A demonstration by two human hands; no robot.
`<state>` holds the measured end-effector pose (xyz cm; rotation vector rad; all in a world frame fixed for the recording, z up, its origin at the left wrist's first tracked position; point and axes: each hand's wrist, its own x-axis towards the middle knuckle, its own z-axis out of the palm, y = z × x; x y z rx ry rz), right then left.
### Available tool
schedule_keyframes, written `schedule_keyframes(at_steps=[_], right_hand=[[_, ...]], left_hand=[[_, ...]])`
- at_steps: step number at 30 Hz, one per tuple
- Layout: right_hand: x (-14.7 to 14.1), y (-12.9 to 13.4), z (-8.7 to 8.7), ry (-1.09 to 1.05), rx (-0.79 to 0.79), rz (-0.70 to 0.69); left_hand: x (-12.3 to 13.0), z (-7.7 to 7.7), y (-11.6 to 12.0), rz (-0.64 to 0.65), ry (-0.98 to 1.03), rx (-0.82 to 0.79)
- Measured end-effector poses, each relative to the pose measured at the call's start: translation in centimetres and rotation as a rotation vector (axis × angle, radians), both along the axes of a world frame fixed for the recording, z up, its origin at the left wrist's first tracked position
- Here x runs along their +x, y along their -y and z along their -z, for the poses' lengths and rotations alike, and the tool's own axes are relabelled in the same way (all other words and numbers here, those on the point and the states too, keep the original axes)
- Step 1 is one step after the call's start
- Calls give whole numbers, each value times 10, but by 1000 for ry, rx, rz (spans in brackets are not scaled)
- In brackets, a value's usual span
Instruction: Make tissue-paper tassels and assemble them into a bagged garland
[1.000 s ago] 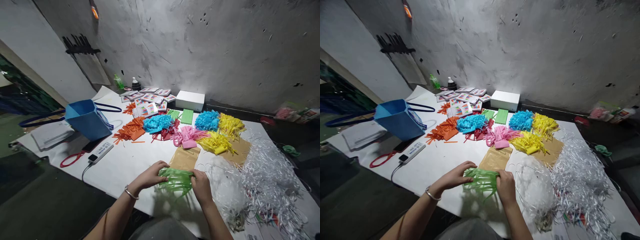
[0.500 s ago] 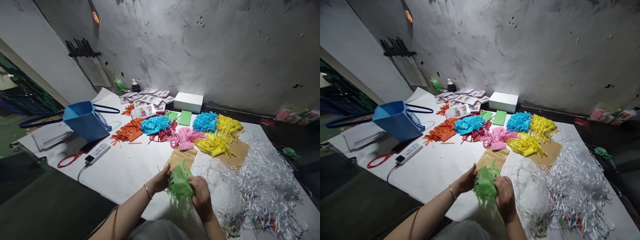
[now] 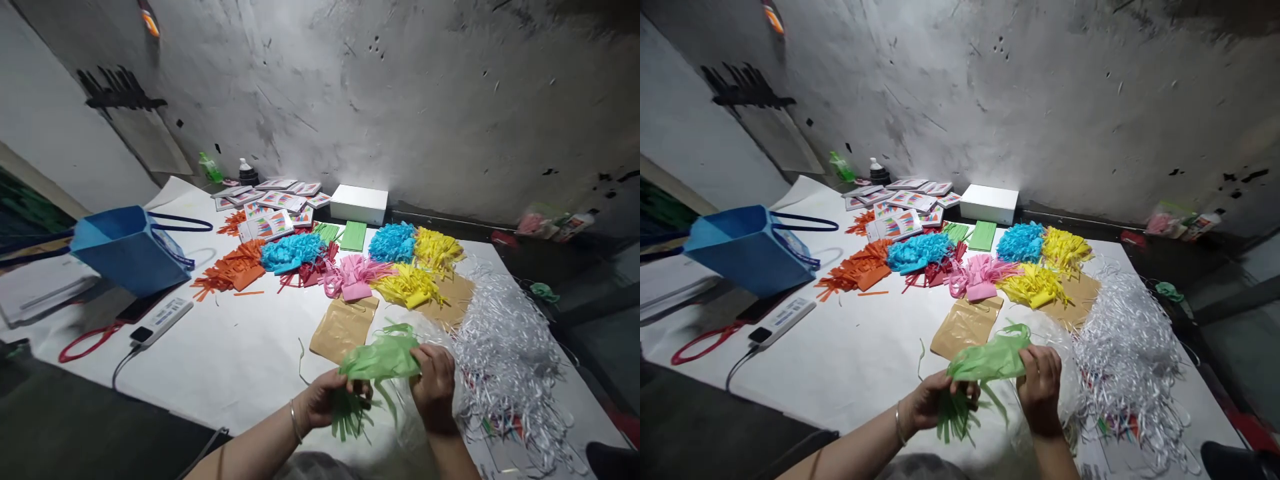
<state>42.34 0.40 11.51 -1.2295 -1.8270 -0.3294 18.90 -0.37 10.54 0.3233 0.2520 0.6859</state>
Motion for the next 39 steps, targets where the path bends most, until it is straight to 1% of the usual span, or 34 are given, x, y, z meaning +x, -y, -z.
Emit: schedule_keyframes(at_steps=[1,2,3,5,8,9,11,13,14,15,16,17,18,19,20,21,23,25,27,29,31,34,36,39], right_hand=[[-5,8,2,34,1,11],[-15,16,8,66,-15,4],[-29,23,17,94,-42,-19],[-66,33,44,141,-109,-80],[-129,38,89,207,-207,-143],[-148,39,102,215,-227,-153],[-181,40,122,215,-257,-160],[-206,45,134,202,-298,-155],[-216,48,137,193,-321,-144],[-225,51,138,184,-346,-128],[-232,55,139,173,-370,-107],[-238,59,138,164,-395,-83],[-244,63,137,154,-419,-57],[-250,66,135,145,-443,-28],[-254,69,132,135,-465,2],[-259,71,129,124,-483,35],[-266,75,121,96,-503,102],[-272,76,110,54,-504,171],[-277,75,98,43,-507,191],[-282,71,90,64,-530,146],[-284,65,88,82,-564,85],[-283,58,92,59,-580,57],[-275,56,94,40,-551,50],[-253,56,92,20,-478,36]], left_hand=[[-8,0,-7,-15,-10,-24],[-20,3,-13,-30,-32,-55],[-35,6,-18,-46,-77,-83],[-73,15,-28,-90,-284,-88],[-146,27,-38,-129,-636,-44],[-172,29,-41,-135,-756,1],[-220,34,-47,-165,-1094,175],[-257,39,-47,-222,-1448,361],[-268,42,-44,-264,-1565,436],[-274,47,-39,-311,-1622,514],[-274,52,-31,-346,-1644,629],[-270,58,-21,-362,-1657,802],[-262,64,-10,-350,-1643,1031],[-251,70,2,-290,-1592,1223],[-239,75,12,-202,-1519,1361],[-228,80,20,-129,-1471,1445],[-209,86,27,-71,-1455,1491],[-199,88,23,-89,-1502,1462],[-198,85,12,-122,-1507,1460],[-202,82,3,-136,-1446,1502],[-208,80,-2,-136,-1402,1529],[-217,82,-4,-133,-1470,1509],[-223,86,-5,-121,-1550,1493],[-233,90,-13,-109,-1648,1469]])
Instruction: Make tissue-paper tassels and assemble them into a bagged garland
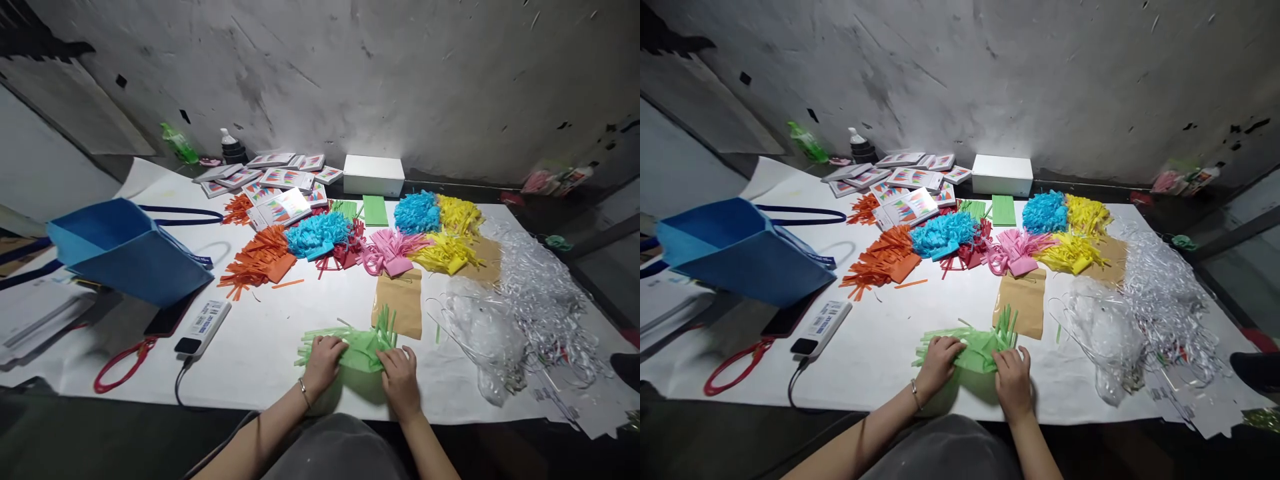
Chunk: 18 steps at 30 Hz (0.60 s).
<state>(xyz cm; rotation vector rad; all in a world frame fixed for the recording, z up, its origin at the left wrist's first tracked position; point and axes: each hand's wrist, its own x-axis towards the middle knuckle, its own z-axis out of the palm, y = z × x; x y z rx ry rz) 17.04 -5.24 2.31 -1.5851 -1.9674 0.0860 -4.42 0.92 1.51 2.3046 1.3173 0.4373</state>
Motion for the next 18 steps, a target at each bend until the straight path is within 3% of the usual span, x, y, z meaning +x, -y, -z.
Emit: schedule_keyframes(at_steps=[5,10,12,13,16,18], right_hand=[[41,0,-1,114,131,-30],[34,-1,27,132,144,-83],[23,-1,40,110,132,-127],[19,0,45,100,123,-142],[15,2,50,87,78,-159],[19,5,46,85,13,-171]], left_hand=[[-36,-14,-26,-166,-28,139],[-82,-35,-33,-265,-54,329],[-83,-36,-22,-158,-29,303],[-78,-34,-15,-44,-4,251],[-41,-20,5,388,86,15],[-11,-7,13,521,106,-87]])
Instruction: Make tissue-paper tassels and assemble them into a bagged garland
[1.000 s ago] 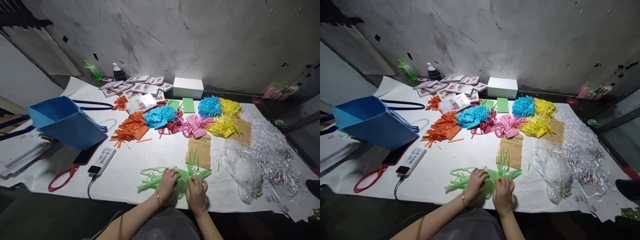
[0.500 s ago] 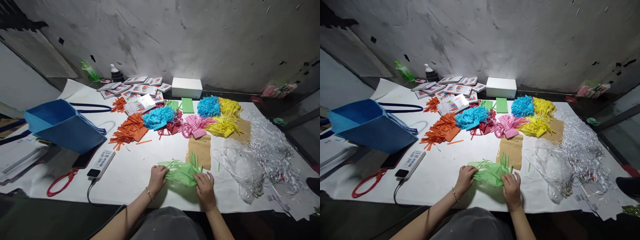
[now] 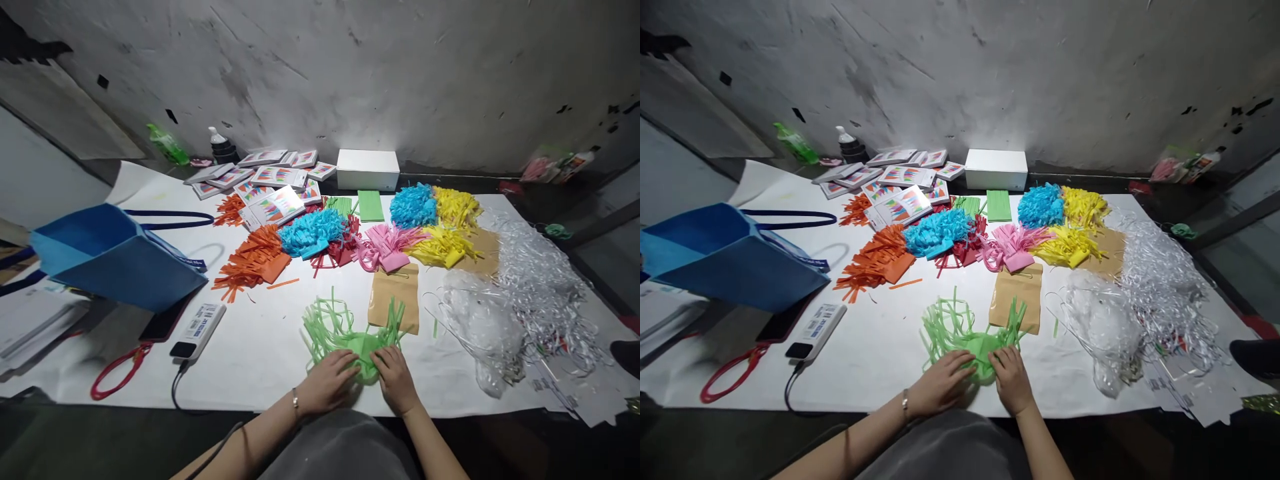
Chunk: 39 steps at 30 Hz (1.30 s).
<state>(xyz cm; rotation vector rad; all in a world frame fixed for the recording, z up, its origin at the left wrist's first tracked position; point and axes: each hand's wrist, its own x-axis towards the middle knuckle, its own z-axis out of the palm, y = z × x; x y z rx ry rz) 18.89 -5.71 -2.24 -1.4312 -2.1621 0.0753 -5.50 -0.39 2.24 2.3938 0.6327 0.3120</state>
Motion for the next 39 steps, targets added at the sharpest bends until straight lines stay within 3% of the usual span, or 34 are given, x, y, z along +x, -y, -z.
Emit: schedule_keyframes(at_steps=[3,6,10,14,25,33,39], right_hand=[[6,7,-12,28,-108,16],[3,16,-19,65,-112,12],[-12,25,-9,-19,-80,-10],[-18,29,0,-88,-123,88],[-20,27,-5,-175,-213,158],[-20,22,-4,-180,-261,193],[-15,19,-11,-180,-342,137]], left_hand=[[31,17,3,-52,-59,8],[38,24,3,-100,-58,33],[29,23,6,-114,-5,-10],[22,22,8,-107,-1,-56],[25,11,7,-164,-65,-94],[27,12,11,-181,-65,-47],[30,17,12,-221,-84,-15]])
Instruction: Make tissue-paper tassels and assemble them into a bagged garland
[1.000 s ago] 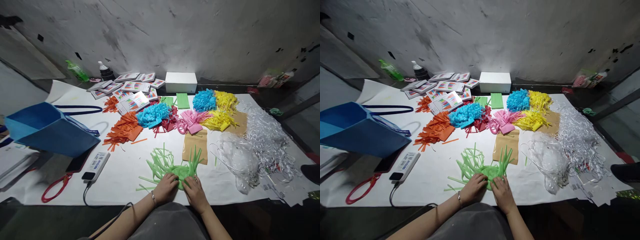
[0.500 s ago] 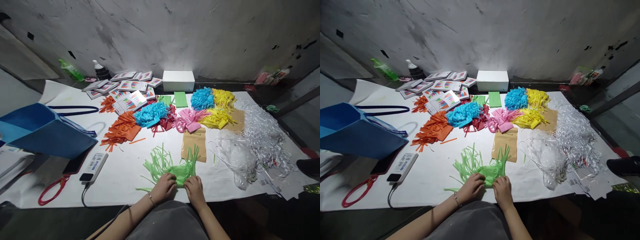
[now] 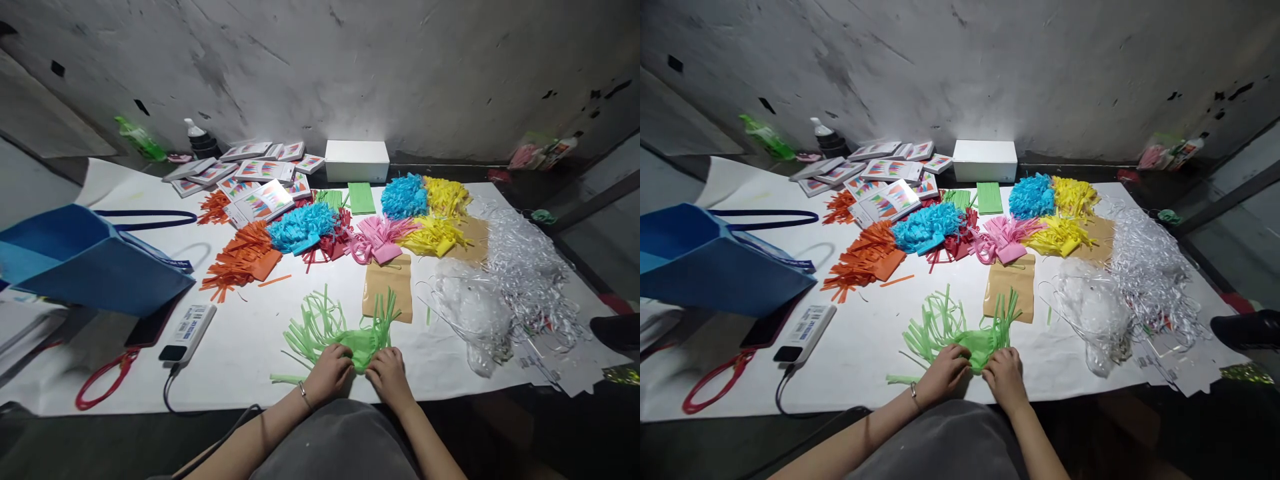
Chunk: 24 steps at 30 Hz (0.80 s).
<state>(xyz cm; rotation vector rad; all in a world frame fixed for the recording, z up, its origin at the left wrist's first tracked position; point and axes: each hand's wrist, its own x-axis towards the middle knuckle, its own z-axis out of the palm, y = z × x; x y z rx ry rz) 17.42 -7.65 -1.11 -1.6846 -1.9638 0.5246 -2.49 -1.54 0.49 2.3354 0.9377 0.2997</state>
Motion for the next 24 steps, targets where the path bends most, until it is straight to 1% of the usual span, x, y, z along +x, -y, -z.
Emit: schedule_keyframes(at_steps=[5,11,16,20,24], right_hand=[[5,-1,-7,3,-43,-38],[3,-1,-9,32,-63,-39],[1,-3,-7,59,-53,-38],[1,-2,-6,82,-34,-31],[-1,3,-5,115,1,-10]], left_hand=[[0,2,1,-9,9,2],[-2,-3,3,9,-11,4],[-1,-7,3,26,-47,28],[1,-5,3,32,-94,52],[5,-4,4,10,-134,95]])
